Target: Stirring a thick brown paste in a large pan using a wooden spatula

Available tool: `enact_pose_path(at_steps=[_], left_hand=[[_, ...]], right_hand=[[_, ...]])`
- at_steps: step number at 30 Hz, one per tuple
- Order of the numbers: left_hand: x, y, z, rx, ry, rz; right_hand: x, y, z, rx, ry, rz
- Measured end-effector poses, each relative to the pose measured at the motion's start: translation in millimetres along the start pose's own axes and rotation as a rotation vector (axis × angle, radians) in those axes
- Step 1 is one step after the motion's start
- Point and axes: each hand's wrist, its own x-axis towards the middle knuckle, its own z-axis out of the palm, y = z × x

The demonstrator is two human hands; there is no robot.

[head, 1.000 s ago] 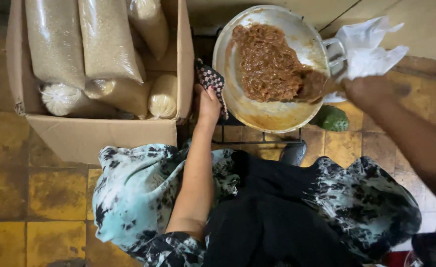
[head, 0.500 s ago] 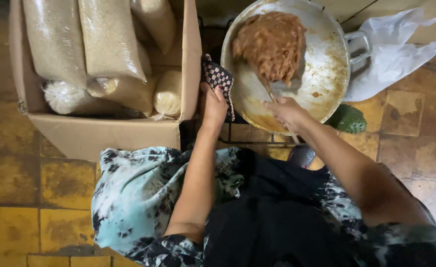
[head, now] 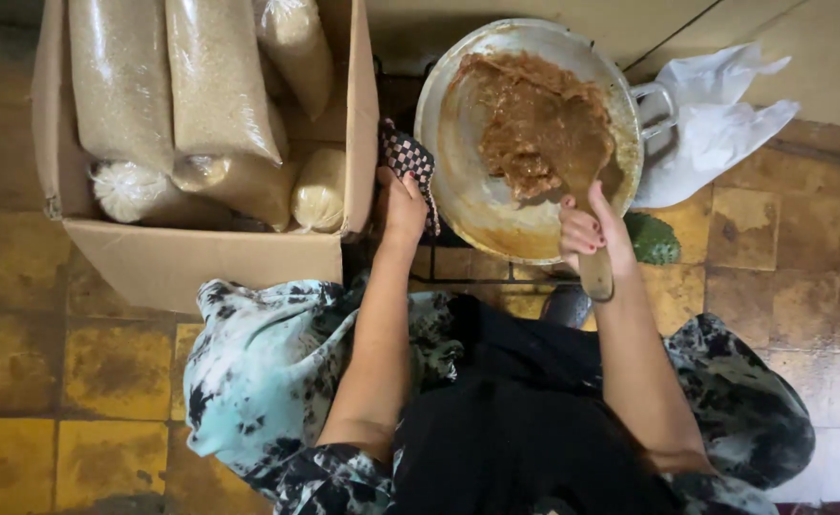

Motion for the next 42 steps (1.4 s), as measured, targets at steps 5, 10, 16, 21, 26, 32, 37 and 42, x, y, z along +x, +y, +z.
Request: enact_pose_path(at_steps=[5, 10, 16, 21, 26, 32, 37, 42], left_hand=[[-5.7, 13.5, -11.0, 0.041, 0.058, 0.033], [1.7, 14.7, -11.5, 0.052, 0.081, 0.112], [5.1, 2.0, -12.0, 0.023, 0.056, 0.129], [6.0, 5.4, -5.5, 0.014, 0.021, 0.072], [4.1, 16.2, -18.0, 0.018, -0.029, 0.001], [7.5, -3.1, 6.4, -0.088, -0.003, 0.004], [1.7, 3.5, -2.1, -0.036, 0.062, 0.106], [6.6, -17.7, 16.4, 0.024, 0.052, 0.099]], right_hand=[[-46.2, 5.9, 19.4, -0.417, 0.099, -0.050], [-81.2, 0.0, 74.3, -0.875, 0.323, -0.264], [-69.5, -28.5, 57.8, -1.784, 0.494, -0.166], [-92.7, -73.4, 136.6, -2.246, 0.669, 0.483], [-66.8, -135.0, 118.3, -2.712, 0.656, 1.053], [-3.1, -154.6, 8.6, -2.551, 0.378, 0.956], [8.9, -89.4, 40.8, -2.194, 0.357, 0.808], [-7.3, -137.7, 70.6, -2.070, 0.559, 0.846]])
